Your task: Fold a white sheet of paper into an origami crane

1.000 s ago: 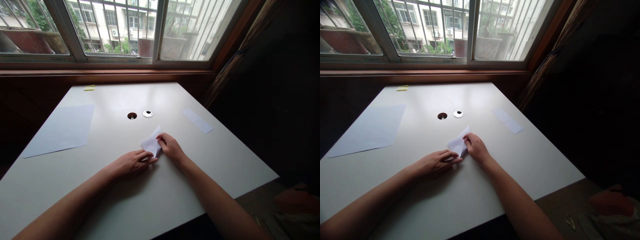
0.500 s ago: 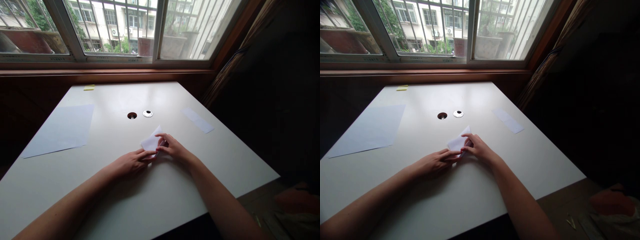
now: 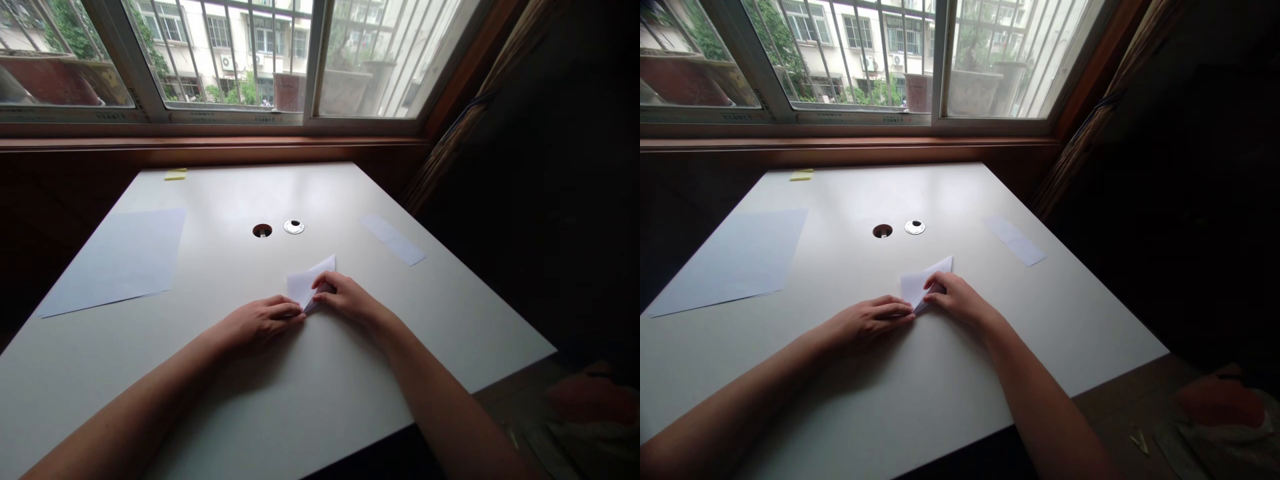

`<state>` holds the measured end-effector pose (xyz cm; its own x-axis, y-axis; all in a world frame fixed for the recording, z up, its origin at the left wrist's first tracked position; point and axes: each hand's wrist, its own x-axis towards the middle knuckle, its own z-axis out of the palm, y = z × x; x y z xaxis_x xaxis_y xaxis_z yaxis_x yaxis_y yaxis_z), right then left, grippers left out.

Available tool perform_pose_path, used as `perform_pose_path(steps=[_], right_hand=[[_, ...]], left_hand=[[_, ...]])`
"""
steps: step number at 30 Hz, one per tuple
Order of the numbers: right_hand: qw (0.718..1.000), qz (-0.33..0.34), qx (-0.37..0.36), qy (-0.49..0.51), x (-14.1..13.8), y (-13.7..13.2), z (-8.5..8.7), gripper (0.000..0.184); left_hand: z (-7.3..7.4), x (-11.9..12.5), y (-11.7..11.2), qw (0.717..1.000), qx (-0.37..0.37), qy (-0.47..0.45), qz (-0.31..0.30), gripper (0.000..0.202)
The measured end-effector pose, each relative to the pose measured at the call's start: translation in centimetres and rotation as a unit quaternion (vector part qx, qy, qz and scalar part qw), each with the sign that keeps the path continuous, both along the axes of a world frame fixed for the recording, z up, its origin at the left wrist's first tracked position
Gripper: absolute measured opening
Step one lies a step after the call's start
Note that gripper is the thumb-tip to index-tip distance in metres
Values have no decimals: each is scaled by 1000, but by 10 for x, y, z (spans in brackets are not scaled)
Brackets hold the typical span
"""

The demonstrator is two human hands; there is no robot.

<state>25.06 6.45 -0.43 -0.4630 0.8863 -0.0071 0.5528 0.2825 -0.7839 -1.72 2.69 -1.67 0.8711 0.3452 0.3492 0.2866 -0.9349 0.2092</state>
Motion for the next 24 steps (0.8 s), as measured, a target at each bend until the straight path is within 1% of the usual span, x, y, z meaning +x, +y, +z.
perform_pose_path(steps=[2,7,13,19,24], right_hand=[[1000,-8,7,-13,-2,0,0,17],[999,-18,12,-30,-6,-1,0,20],[999,-34,23,-36,-9,-2,-1,23],[997,-52,34,-35,-12,-2,-3,25],[997,-59,42,-40,-14,-2,-5,24]], left_hand=[[-1,-1,0,1000,-2,5,6,44],[-2,-4,0,999,-11,15,42,41],[-4,-5,2,1000,-22,9,15,42],[-3,-4,3,1000,-10,22,11,48],[-1,-3,2,999,-14,32,12,46]])
